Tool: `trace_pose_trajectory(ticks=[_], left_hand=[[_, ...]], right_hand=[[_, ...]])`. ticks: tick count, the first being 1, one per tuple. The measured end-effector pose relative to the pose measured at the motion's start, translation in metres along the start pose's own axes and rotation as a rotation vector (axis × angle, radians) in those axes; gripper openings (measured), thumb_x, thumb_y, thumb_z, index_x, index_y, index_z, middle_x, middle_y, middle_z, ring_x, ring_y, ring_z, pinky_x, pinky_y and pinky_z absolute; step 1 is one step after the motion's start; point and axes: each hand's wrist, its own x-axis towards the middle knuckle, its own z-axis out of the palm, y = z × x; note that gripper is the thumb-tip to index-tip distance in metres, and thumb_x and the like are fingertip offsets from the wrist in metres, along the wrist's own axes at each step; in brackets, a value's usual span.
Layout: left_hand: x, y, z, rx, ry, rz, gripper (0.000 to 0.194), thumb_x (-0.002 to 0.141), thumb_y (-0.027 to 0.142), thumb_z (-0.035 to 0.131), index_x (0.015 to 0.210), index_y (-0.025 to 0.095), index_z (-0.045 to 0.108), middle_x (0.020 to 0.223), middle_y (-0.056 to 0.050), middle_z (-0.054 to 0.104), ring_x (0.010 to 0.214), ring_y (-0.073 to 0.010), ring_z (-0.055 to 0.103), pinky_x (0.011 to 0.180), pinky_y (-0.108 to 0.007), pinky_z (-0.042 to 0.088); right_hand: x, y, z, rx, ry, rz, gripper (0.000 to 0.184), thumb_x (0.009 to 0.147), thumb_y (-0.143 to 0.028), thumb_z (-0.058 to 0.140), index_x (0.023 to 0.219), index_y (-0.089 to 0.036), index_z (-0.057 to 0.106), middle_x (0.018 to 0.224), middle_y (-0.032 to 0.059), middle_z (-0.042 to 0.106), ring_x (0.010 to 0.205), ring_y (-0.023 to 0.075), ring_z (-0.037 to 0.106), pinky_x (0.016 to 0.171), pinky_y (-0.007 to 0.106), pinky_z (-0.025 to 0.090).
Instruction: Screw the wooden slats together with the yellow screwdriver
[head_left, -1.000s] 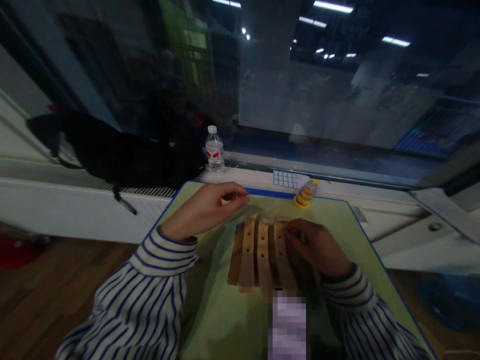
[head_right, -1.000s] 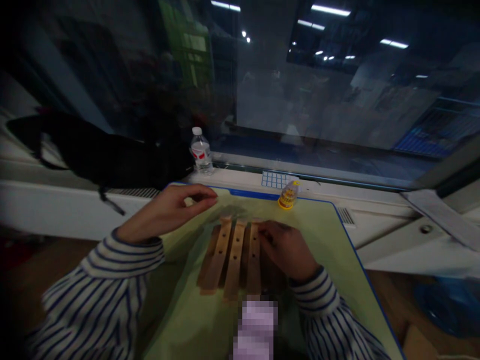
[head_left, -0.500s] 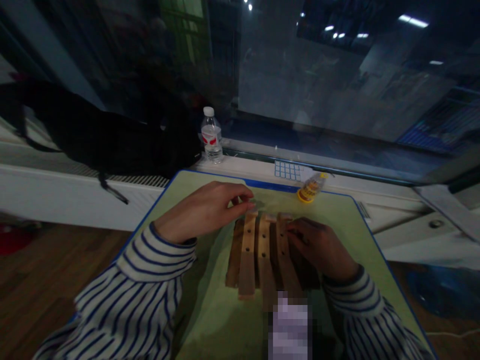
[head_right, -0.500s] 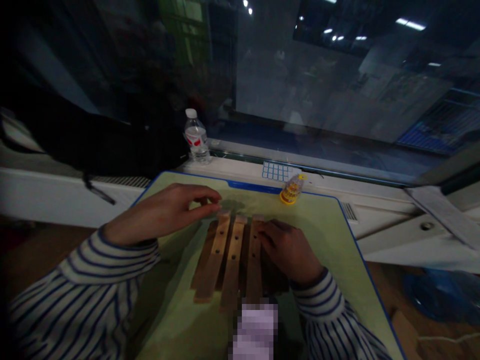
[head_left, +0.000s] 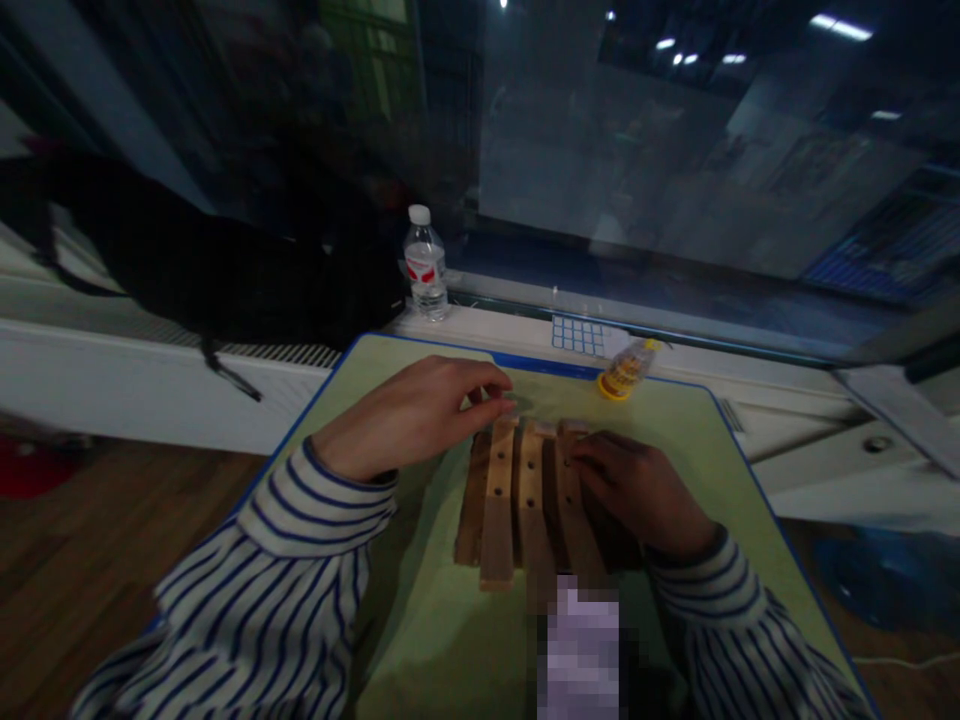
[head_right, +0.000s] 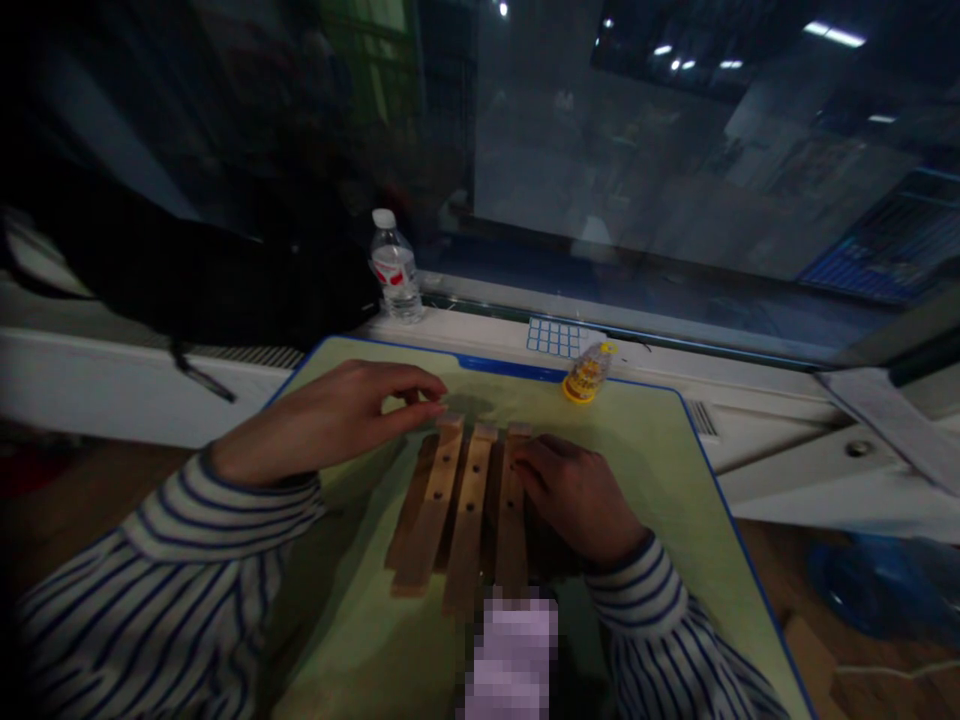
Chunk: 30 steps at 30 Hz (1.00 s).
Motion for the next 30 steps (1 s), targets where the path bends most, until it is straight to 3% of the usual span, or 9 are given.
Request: trace_pose_trajectory(ticks=[30], left_hand=[[0.0007,0.0009,0.0013,0.020,-0.026,-0.008,0.029,0.091,0.039,0.044,0.102,0.020,0.064,0.091,-0.002,0.069,0.082,-0.0152,0.063,0.071,-0.025,0.042]], right_hand=[[-0.0002,-0.0051,-0.0005,0.026,-0.021,-0.038,0.016,0.089,-0.019,0.050,0.098,-0.021,0.064,0.098,0.0048,0.069,0.089,0.0176,0.065,0.081,0.031,0.049]])
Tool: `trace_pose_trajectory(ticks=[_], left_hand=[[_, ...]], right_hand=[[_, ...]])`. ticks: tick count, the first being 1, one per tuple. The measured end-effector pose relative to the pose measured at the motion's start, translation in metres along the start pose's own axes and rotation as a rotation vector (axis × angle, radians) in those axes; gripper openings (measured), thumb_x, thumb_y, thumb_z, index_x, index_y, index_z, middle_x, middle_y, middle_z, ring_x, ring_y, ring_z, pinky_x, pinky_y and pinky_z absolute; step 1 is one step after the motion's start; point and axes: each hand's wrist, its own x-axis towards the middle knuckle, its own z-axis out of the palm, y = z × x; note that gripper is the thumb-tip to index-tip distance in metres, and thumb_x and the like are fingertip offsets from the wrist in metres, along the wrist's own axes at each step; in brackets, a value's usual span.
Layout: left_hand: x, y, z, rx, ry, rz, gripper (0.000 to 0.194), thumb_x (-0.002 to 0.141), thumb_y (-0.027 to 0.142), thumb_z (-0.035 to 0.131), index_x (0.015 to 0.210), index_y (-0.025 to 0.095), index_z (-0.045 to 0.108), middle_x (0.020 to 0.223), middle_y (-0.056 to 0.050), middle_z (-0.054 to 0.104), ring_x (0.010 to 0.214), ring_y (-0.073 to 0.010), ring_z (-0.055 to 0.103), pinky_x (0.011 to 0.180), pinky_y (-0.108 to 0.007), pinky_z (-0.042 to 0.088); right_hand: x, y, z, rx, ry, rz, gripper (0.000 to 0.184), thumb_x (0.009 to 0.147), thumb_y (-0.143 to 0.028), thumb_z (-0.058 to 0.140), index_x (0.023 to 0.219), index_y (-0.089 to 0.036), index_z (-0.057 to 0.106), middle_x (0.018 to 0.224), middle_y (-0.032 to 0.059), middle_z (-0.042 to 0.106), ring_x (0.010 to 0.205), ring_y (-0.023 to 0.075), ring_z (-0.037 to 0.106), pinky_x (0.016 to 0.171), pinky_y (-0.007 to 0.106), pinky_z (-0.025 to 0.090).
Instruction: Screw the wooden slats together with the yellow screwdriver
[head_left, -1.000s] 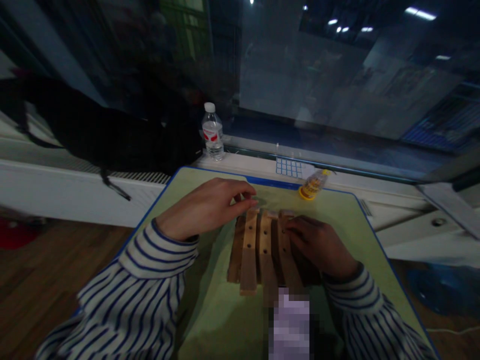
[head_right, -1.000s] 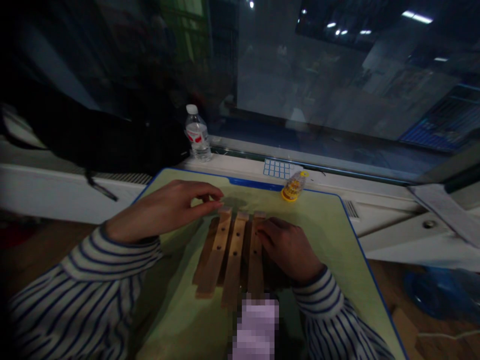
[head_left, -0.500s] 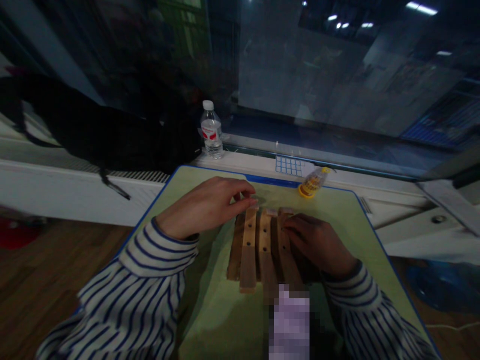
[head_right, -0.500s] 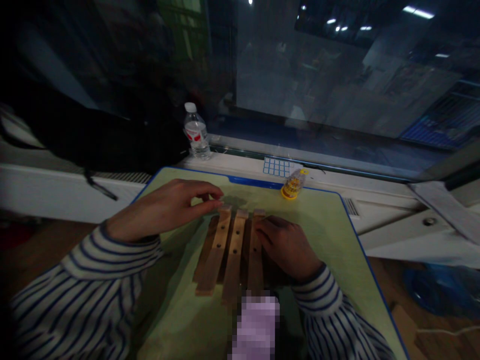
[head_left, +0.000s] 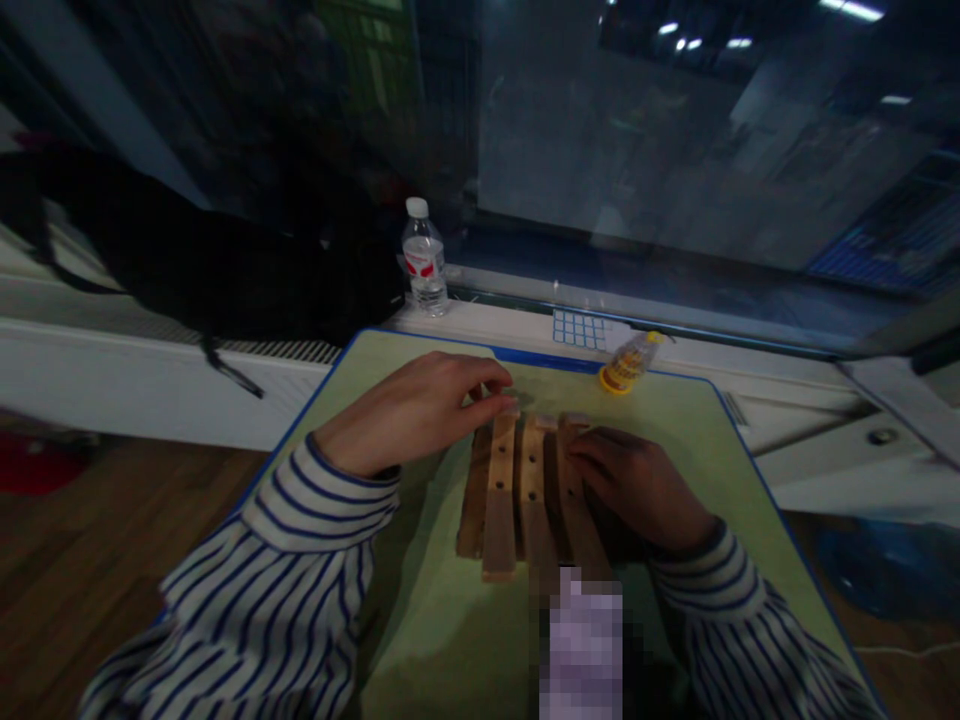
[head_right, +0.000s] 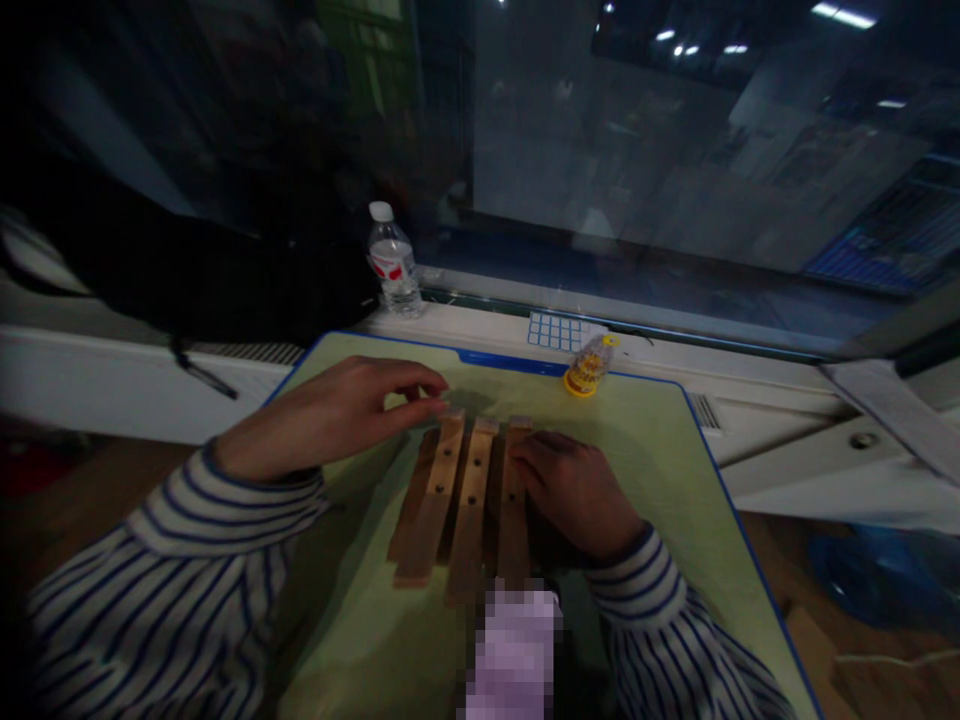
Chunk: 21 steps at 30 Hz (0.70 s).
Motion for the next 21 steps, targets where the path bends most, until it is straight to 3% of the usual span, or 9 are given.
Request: trace_pose_trajectory(ticks=[18,21], left_hand=[[0.000,0.000,0.000,0.022,0.009,0.008,0.031,0.091,0.041,0.043,0.104,0.021,0.063,0.093,-0.002,0.069,0.083,-0.0160,0.063,0.073,-0.027,0.043],[0.000,-0.001,0.002,0.026,0.025,0.015,0.033,0.091,0.043,0.044,0.106,0.020,0.063,0.095,-0.003,0.069,0.086,-0.0169,0.063,0.076,-0.028,0.044]], right_hand=[[-0.001,-0.004,-0.006,-0.045,-0.006,0.017,0.019,0.090,-0.023,0.051,0.105,-0.023,0.062,0.099,0.0042,0.069,0.087,0.0186,0.066,0.077,0.030,0.049],[-0.002,-0.005,-0.010,-0.086,0.014,0.021,0.019,0.089,-0.026,0.052,0.104,-0.024,0.062,0.095,0.0036,0.070,0.080,0.0178,0.067,0.071,0.029,0.049]])
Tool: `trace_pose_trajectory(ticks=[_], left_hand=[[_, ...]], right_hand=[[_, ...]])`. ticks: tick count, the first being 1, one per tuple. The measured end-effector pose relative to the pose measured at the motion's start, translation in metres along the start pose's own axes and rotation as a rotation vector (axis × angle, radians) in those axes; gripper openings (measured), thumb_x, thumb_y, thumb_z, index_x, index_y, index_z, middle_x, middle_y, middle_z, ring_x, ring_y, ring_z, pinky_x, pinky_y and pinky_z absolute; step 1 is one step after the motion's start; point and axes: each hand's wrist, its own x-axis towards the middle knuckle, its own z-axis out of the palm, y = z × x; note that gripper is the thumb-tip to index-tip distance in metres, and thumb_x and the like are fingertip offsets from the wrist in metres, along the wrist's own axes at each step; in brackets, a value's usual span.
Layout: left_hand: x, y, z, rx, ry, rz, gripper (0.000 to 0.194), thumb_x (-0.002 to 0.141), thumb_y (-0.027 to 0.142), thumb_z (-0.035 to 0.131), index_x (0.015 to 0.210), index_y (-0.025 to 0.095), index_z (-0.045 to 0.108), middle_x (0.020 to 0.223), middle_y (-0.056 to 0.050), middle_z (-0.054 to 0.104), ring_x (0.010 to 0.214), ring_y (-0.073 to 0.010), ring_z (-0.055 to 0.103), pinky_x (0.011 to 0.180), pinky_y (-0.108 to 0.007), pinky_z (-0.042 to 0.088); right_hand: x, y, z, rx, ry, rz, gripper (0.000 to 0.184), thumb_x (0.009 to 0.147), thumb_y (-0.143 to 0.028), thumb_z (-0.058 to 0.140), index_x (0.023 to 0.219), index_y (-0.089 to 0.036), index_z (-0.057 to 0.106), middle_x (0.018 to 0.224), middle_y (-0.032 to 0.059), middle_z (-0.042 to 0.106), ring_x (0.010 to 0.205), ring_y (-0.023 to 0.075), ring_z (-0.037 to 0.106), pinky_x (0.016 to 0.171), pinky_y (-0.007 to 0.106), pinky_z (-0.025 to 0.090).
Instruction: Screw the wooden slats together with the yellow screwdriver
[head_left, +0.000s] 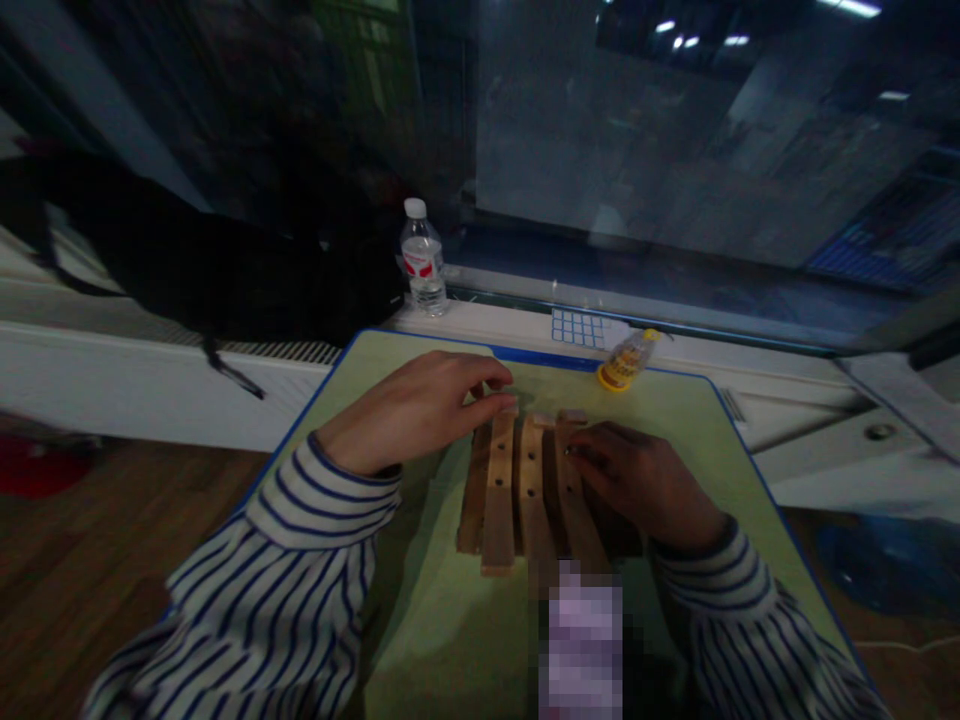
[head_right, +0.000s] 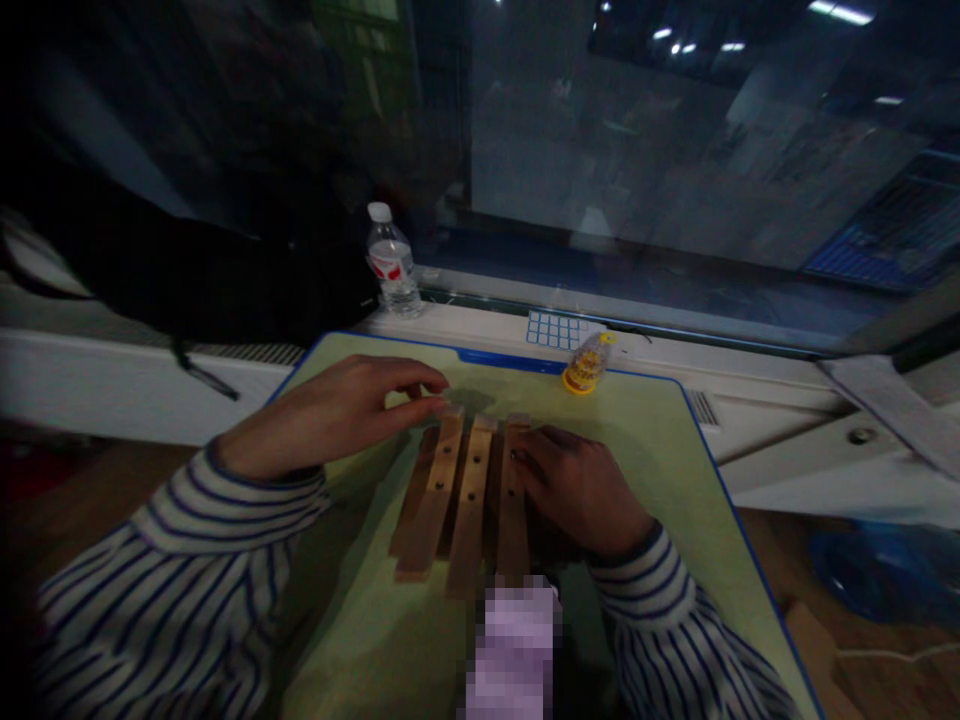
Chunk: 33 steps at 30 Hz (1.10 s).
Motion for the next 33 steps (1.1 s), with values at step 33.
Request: trace_pose_trajectory(ticks=[33], left_hand=[[-0.032,0.013,0.056,-0.206,0.203,0.028,0.027,0.090,0.036,0.048,0.094,0.017,0.067,0.088,-0.003,0.071,0.076,-0.0148,0.063,0.065,-0.022,0.047]], right_hand=[[-0.080,0.087,0.026,0.133,0.299,0.441,0.037,0.085,-0.051,0.045,0.081,-0.019,0.063,0.068,0.0067,0.067,0.060,0.0183,0.060,0.055,0.028,0.041]])
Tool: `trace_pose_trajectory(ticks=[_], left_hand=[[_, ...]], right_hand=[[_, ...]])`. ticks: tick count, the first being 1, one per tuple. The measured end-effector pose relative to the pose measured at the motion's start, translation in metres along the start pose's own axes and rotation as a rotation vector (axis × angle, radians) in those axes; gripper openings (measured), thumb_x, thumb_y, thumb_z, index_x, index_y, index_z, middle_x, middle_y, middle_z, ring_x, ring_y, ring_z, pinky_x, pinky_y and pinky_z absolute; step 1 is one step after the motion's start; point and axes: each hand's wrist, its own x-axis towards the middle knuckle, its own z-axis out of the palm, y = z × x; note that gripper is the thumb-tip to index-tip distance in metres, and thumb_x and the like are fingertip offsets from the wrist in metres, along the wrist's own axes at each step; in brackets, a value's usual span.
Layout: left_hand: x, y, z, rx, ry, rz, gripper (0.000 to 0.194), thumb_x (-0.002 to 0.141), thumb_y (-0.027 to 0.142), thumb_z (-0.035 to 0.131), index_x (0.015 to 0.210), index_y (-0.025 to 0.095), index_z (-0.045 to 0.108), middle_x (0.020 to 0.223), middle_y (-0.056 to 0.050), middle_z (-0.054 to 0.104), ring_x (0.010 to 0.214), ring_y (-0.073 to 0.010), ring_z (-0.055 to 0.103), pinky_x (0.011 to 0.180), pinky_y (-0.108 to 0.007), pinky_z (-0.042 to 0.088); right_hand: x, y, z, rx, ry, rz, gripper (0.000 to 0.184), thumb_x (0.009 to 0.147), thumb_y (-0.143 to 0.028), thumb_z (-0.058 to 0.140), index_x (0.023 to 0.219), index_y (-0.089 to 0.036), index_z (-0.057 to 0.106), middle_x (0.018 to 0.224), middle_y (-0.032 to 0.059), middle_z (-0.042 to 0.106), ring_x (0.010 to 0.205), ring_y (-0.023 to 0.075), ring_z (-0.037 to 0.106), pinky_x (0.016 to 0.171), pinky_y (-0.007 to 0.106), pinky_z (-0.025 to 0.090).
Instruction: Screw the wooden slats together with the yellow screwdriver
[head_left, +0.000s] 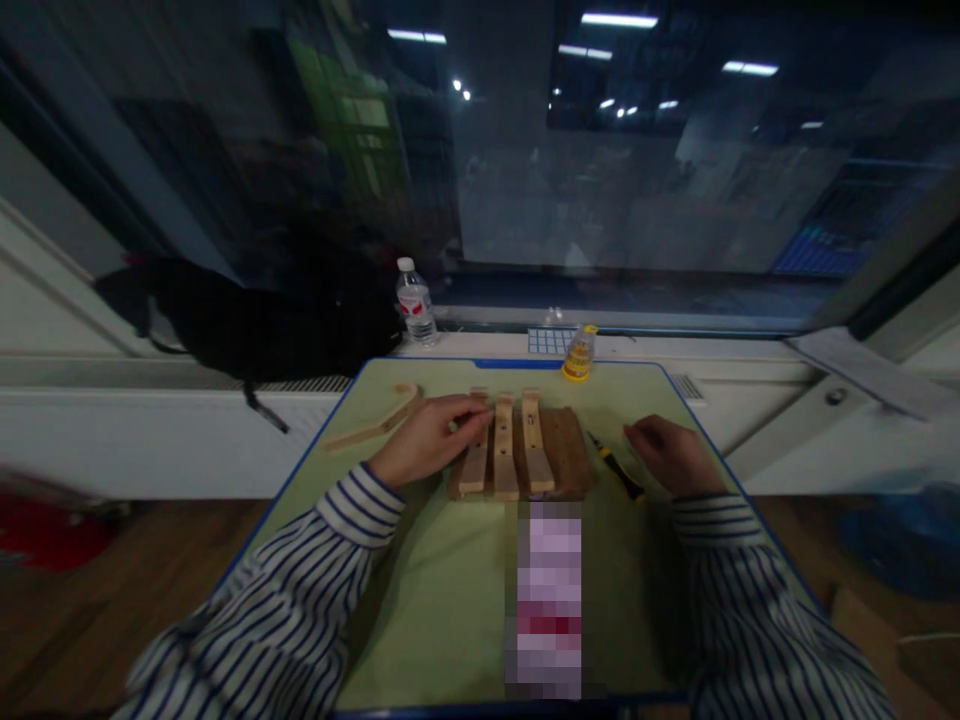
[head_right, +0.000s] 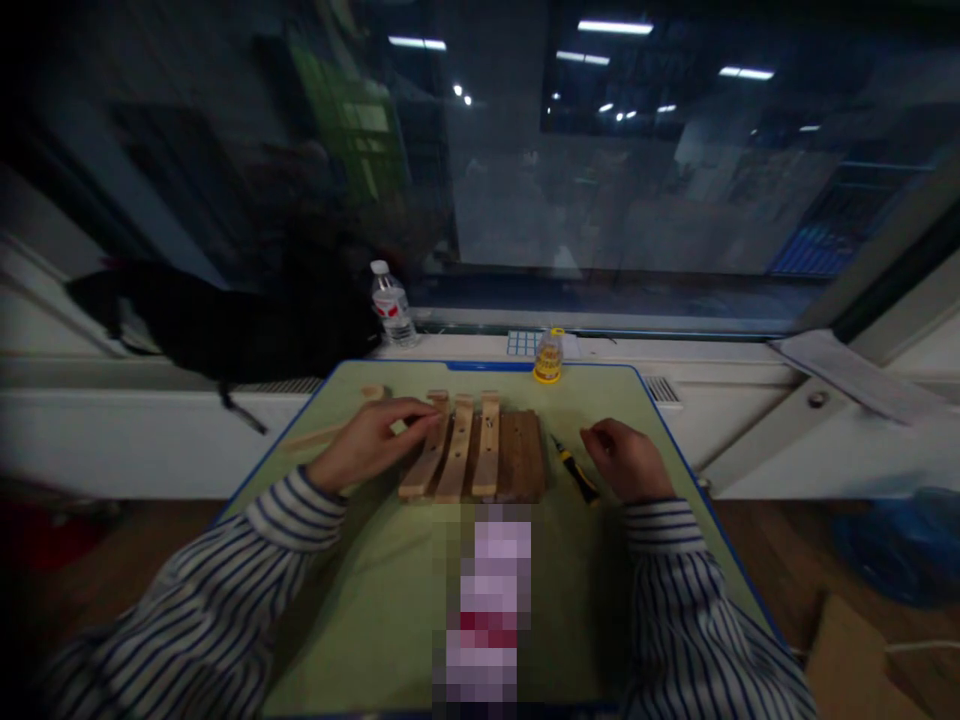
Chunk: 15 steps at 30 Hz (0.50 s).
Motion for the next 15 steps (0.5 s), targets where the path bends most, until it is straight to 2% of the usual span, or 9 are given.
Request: trace_pose_trajectory(ticks=[3,5,10,15], left_hand=[[-0.006,-0.009,0.014,-0.030,0.097,-0.067,0.027,0.088,0.036,0.052,0.093,0.017,0.069,0.088,-0.003,0.072,0.077,-0.0148,0.064,0.066,-0.021,0.048],[-0.011,-0.014,0.019,-0.071,0.114,-0.100,0.028,0.088,0.037,0.052,0.092,0.016,0.069,0.086,-0.003,0.072,0.076,-0.0148,0.064,0.067,-0.021,0.049],[-0.016,-0.023,0.017,-0.116,0.121,-0.134,0.029,0.087,0.039,0.053,0.088,0.015,0.070,0.082,-0.003,0.072,0.075,-0.0154,0.064,0.066,-0.022,0.048],[-0.019,-0.024,0.015,-0.115,0.150,-0.144,0.030,0.086,0.038,0.052,0.085,0.015,0.070,0.075,-0.002,0.070,0.070,-0.0144,0.061,0.065,-0.022,0.046]], right_hand=[[-0.001,0.001,0.003,-0.013,-0.099,0.023,0.039,0.084,-0.055,0.044,0.078,-0.020,0.061,0.063,0.0039,0.064,0.056,0.0169,0.057,0.052,0.027,0.037],[-0.003,0.001,0.004,-0.021,-0.175,0.029,0.040,0.083,-0.057,0.045,0.077,-0.021,0.061,0.063,0.0030,0.064,0.056,0.0163,0.056,0.051,0.027,0.036],[-0.009,0.003,0.003,-0.032,-0.382,0.023,0.042,0.079,-0.060,0.049,0.078,-0.020,0.061,0.067,0.0024,0.065,0.059,0.0147,0.057,0.052,0.025,0.035],[-0.012,0.005,0.004,-0.116,-0.461,0.035,0.040,0.073,-0.060,0.057,0.072,-0.020,0.060,0.067,0.0024,0.062,0.058,0.0143,0.052,0.051,0.025,0.031]])
